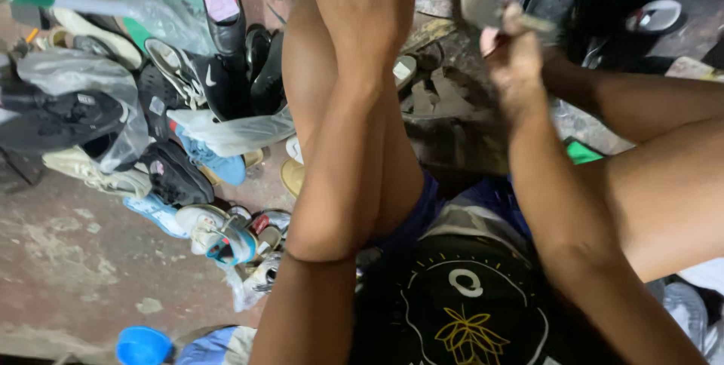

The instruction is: The person sits on the floor holding a sandal footbed across their lap and trims its cork edge using a curved hand blade, rotating the sandal to work around the sides. They continue shaving the cork surface and edges, repositioning the sandal repeatedly as material is removed.

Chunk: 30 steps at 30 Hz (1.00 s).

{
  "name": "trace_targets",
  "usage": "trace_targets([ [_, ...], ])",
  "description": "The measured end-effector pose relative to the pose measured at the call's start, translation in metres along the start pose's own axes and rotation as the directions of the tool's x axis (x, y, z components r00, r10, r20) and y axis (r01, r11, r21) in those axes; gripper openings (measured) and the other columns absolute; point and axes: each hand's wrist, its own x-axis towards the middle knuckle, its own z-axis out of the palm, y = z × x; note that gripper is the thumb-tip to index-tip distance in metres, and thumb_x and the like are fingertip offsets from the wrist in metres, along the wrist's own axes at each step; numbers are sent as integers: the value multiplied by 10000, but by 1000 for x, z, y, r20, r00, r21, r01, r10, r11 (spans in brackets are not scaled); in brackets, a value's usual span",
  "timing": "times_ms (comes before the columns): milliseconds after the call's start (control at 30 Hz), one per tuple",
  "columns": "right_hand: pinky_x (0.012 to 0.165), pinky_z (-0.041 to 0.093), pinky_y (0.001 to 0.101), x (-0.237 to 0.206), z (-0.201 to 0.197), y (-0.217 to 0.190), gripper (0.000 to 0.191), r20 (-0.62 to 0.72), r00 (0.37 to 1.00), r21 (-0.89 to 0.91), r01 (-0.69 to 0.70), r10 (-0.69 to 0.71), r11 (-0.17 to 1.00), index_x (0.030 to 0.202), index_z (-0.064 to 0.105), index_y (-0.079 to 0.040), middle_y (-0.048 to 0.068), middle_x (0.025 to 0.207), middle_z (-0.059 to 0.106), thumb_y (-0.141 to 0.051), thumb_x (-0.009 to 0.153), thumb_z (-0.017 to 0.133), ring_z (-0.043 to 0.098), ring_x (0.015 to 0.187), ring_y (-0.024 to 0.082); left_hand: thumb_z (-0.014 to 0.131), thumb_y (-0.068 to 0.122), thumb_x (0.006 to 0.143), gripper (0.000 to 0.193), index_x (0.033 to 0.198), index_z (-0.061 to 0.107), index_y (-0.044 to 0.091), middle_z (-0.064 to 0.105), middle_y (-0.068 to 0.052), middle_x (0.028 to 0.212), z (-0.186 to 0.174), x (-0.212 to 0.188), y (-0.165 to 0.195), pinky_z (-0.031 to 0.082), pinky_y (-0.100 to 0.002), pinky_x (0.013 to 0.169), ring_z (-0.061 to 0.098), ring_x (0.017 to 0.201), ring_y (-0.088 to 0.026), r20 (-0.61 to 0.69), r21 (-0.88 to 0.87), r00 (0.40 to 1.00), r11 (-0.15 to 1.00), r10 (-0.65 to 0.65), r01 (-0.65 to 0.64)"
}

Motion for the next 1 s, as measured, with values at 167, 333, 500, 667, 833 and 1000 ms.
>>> trace_targets([
  [167,766,509,419,15,14,25,262,374,905,-623,406,-202,669,1293,555,-56,119,1125,615,-168,1071,636,597,934,277,655,188,1044,200,966,635,5,665,-157,818,26,-4,0,517,-377,700,661,765,-330,72,-7,948,950,311,-311],
  [333,716,506,409,29,55,12,265,158,985,-672,161,-73,723,1176,559,-62,115,1026,607,-299,1060,575,587,851,270,626,124,1081,225,1296,574,87,732,-112,1109,38,-12,10,597,-292,915,749,1053,-289,148,-132,904,914,400,-383],
  [500,665,503,400,28,62,3,365,127,989,-650,141,-76,746,1059,562,-68,111,927,599,-430,1049,515,577,767,264,624,74,1069,224,1287,581,97,743,-90,1112,43,-14,18,597,-272,950,785,1066,-228,182,-237,927,930,327,-281],
  [667,614,500,391,22,41,7,509,145,977,-532,213,-159,820,942,566,-74,107,827,591,-561,1038,454,567,683,258,617,7,1035,281,1296,584,106,755,-81,1128,47,-13,13,596,-258,961,786,1082,-218,134,-188,912,914,387,-360],
  [833,564,497,382,-5,30,-13,668,174,879,-141,468,-444,872,825,570,-80,103,728,583,-692,1027,393,558,600,252,656,3,970,319,1267,590,99,747,-100,1055,52,-14,9,597,-288,848,770,934,-262,37,-103,906,903,422,-417],
  [1000,675,498,325,-56,16,-77,972,478,753,-218,601,-452,769,967,638,-24,120,765,647,-924,897,275,595,657,216,671,-12,871,440,1285,574,99,675,-117,1185,59,-25,5,576,-347,892,697,1047,-310,43,-53,811,812,584,-581],
])
